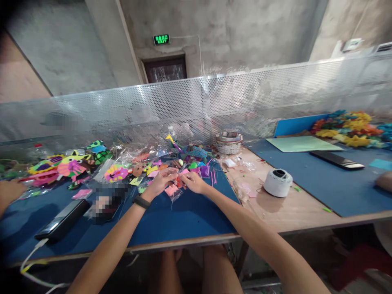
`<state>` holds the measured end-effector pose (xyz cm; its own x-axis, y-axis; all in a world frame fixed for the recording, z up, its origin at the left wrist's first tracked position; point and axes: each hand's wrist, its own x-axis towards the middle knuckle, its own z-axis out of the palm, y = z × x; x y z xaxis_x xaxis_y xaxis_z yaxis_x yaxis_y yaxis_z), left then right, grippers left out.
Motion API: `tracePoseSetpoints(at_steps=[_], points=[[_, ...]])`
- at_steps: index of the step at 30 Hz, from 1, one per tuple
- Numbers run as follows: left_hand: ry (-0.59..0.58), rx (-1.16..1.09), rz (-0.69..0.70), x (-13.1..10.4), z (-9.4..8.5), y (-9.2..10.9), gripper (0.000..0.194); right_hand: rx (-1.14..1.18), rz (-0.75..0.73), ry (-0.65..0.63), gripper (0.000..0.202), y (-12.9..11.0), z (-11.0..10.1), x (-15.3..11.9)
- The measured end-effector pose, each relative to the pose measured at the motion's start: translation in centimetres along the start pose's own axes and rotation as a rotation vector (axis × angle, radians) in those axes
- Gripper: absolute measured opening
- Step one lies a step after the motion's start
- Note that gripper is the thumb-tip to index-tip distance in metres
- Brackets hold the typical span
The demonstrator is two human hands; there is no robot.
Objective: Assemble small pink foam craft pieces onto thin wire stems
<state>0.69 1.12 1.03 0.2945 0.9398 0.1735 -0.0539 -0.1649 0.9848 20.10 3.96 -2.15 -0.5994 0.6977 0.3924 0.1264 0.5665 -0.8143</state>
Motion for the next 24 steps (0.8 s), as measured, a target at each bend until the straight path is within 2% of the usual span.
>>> tracePoseSetpoints(at_steps=[4,11,24], points=[[-0.044,0.049,-0.003,0.1,0.0,-0.5,0.040,-0.004,0.025,0.028,0.069,0.0,-0.3,0.1],[0.015,-0.051,0.002,0.4,-0.7,-0.7,0.042,-0.048,-0.119,0.071,0.045,0.0,-0.5,0.2],[0.001,-0.027,-0.021,0.5,-0.6,-1.1,0.042,-0.094,-0.164,0.032,0.049,0.3,-0.1,0.2]])
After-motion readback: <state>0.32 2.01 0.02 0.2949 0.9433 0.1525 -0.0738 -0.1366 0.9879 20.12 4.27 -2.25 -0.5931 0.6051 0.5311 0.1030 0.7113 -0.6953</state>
